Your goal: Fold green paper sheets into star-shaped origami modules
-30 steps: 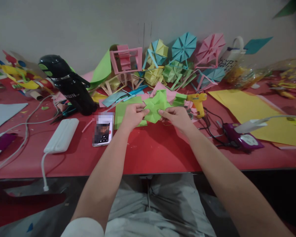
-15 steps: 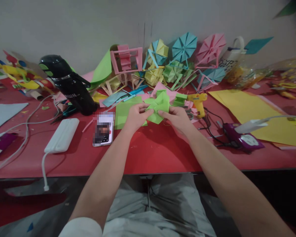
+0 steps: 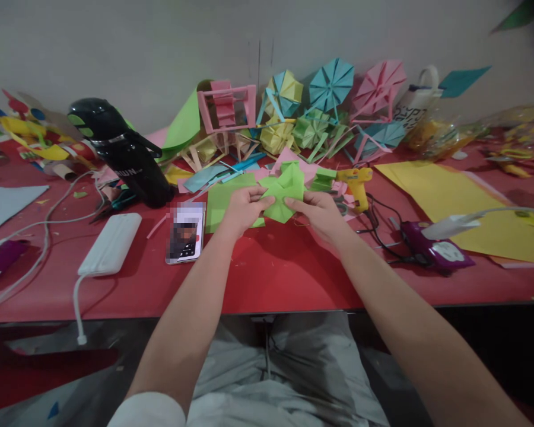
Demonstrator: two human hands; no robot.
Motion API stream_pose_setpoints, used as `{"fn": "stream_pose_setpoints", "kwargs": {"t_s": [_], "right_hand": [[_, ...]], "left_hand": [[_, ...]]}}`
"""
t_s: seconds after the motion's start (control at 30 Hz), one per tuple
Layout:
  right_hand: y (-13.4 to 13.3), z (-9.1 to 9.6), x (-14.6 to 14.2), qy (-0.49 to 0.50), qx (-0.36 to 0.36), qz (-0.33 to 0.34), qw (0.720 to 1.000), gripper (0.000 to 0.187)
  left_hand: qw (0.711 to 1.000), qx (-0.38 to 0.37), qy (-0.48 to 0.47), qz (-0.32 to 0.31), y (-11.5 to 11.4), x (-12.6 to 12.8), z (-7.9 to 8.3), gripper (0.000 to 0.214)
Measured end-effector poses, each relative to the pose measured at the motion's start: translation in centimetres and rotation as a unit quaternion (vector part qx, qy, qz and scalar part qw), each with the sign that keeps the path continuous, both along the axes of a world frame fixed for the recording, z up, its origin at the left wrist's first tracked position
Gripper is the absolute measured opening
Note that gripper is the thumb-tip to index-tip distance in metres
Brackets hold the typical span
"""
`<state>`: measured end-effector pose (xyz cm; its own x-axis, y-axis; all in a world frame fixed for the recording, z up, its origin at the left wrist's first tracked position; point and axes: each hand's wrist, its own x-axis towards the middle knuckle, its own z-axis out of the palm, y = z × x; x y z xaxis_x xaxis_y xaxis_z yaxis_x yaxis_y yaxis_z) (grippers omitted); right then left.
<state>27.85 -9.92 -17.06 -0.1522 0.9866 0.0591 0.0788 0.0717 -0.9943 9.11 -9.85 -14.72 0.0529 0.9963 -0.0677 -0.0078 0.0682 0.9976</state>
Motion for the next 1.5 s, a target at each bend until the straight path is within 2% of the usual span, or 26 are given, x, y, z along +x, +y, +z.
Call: {"fn": "stream_pose_setpoints", "kwargs": {"t_s": [0.1, 0.27, 0.53, 0.67, 0.73, 0.8, 0.93, 1.1, 1.2, 1.27, 1.37, 1.5], "right_hand": [[-0.2, 0.6, 0.0, 0.030, -0.038, -0.002, 0.999, 0.044], [-0.4, 0.8, 0.0, 0.048, -0.040, 0.011, 0.998, 0.047], [0.3, 0.2, -0.2, 0.124, 0.007, -0.003, 0.992, 0.052], [0.4, 0.1, -0.1, 0.112, 0.019, -0.005, 0.994, 0.053], [0.4, 0.0, 0.0, 0.078, 0.033, -0.006, 0.996, 0.052], [0.4, 0.1, 0.0, 0.049, 0.052, -0.015, 0.997, 0.052], [0.2, 0.5, -0.1, 0.007, 0.112, -0.026, 0.993, 0.053], [-0.6, 1.3, -0.4, -0.107, 0.174, -0.016, 0.979, 0.063], [-1.0, 1.4, -0.7, -0.140, 0.177, -0.019, 0.974, 0.066], [-1.0, 1.3, -0.8, -0.147, 0.178, -0.028, 0.973, 0.063], [-0.9, 1.0, -1.0, -0.139, 0.182, -0.045, 0.972, 0.051], [-0.8, 0.6, -1.1, -0.115, 0.190, -0.065, 0.973, 0.038]], "left_hand": [[0.999, -0.018, -0.019, -0.019, -0.1, -0.2, 0.4, 0.034], [0.999, -0.002, -0.019, -0.033, -0.2, -0.6, 0.4, 0.032], [0.987, 0.113, 0.058, -0.094, 0.2, -1.0, -0.3, 0.031], [0.972, 0.185, 0.132, -0.054, 0.2, -0.9, -0.3, 0.026], [0.966, 0.207, 0.149, -0.029, 0.2, -0.8, -0.4, 0.020], [0.965, 0.216, 0.146, -0.029, 0.3, -0.8, -0.6, 0.015], [0.968, 0.208, 0.132, -0.053, 0.3, -0.8, -0.7, 0.004], [0.977, 0.165, 0.130, -0.032, 0.2, -0.5, -0.5, 0.022], [0.988, 0.123, 0.091, -0.026, 0.2, -0.3, -0.4, 0.019], [0.992, 0.101, 0.067, -0.033, 0.1, -0.1, -0.3, 0.017], [0.991, 0.106, 0.074, -0.045, -0.2, 0.2, -0.1, 0.019], [0.991, 0.108, 0.073, -0.032, -0.5, 0.6, -0.2, 0.007]]}}
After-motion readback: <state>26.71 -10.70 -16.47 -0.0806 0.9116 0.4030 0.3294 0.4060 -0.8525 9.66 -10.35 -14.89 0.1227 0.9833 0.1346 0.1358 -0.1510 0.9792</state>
